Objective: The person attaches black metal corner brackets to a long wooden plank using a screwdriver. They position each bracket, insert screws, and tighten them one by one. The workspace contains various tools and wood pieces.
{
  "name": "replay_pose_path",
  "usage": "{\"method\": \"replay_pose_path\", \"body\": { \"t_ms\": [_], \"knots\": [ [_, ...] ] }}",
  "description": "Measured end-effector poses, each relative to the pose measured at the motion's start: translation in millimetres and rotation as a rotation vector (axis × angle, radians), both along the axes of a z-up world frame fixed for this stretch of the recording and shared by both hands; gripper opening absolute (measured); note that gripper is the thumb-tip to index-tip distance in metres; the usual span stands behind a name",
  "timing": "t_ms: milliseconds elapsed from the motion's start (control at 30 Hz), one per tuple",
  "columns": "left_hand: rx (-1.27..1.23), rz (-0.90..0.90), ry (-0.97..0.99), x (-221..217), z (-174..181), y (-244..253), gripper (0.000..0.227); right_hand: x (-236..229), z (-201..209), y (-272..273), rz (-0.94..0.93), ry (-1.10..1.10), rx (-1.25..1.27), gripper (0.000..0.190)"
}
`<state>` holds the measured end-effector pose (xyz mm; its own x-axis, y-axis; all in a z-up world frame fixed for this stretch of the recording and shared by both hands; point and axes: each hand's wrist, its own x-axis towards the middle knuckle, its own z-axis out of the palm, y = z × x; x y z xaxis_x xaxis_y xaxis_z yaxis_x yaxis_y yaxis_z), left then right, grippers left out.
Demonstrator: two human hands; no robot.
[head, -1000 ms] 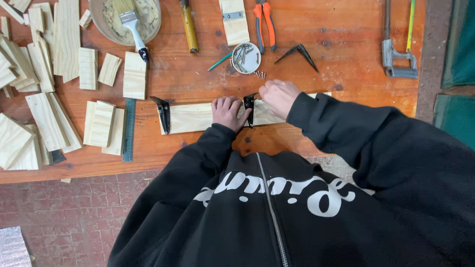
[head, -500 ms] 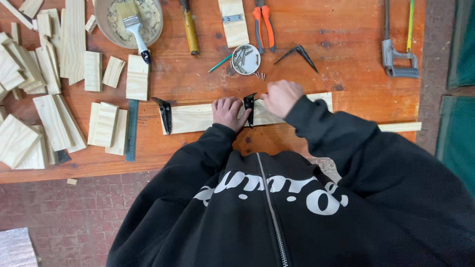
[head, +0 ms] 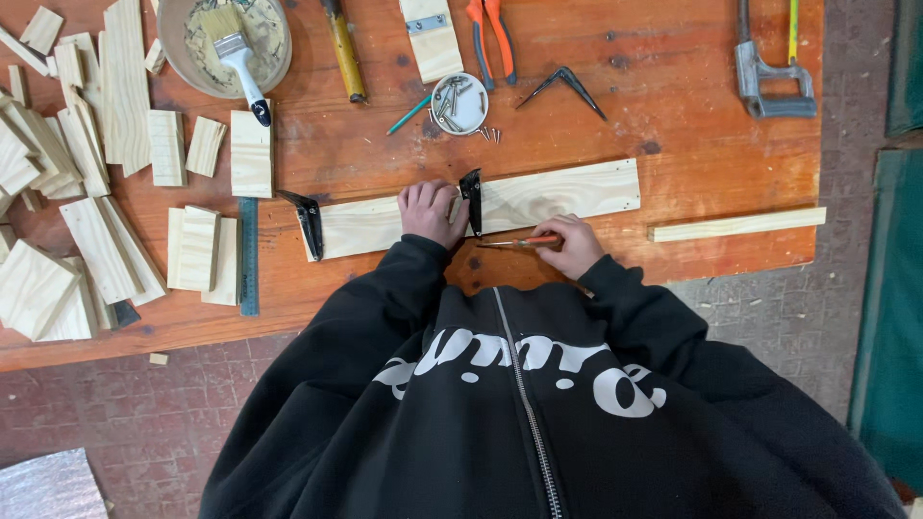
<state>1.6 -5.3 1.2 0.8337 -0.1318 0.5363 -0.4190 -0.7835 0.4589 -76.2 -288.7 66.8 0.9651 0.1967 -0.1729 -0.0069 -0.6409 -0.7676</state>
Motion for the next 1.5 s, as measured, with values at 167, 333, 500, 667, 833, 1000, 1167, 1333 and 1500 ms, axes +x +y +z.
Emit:
{"method": "replay_pose_path", "body": {
  "t_ms": [167, 333, 500, 667, 833, 1000, 1167, 1333, 1500],
  "knots": [
    [0.020, -0.002, 0.014, -1.9, -2.0, -0.2, 0.024, -13.2, -39.2, -4.5, 0.018, -0.197, -0.203, 0.032],
    [0.030, 0.000, 0.023, -0.6, -6.7, 1.1, 0.027, -11.6, -50.0, 1.9, 0.058, -0.240, -0.340, 0.028],
    [0.021, 0.002, 0.006, -0.5, -2.7, 0.0, 0.024, 4.2, -34.2, 9.2, 0.103, -0.292, -0.275, 0.032],
    [0.029, -0.002, 0.012, -0.6, 4.5, -0.4, 0.025, 57.4, -37.1, 14.7, 0.087, -0.315, -0.214, 0.020],
    [0.049, 0.005, 0.028, -0.3, 3.8, -0.2, 0.024, 119.9, -66.8, 25.5, 0.061, -0.349, -0.169, 0.014],
    [0.026, 0.013, -0.008, 1.1, 7.3, -0.7, 0.023, 163.3, -63.4, 43.0, -0.015, -0.220, -0.281, 0.016],
    [0.030, 0.016, -0.013, 1.2, 8.1, -1.8, 0.024, 177.7, -77.9, 46.5, -0.021, -0.169, -0.326, 0.023],
    [0.032, 0.016, -0.007, 2.2, 11.9, -2.0, 0.021, 178.2, -66.9, 51.9, -0.025, -0.129, -0.319, 0.018],
    [0.023, 0.021, -0.012, 2.4, 15.4, -2.1, 0.021, 171.5, -65.1, 49.9, -0.112, -0.359, -0.065, 0.013]
  ]
}}
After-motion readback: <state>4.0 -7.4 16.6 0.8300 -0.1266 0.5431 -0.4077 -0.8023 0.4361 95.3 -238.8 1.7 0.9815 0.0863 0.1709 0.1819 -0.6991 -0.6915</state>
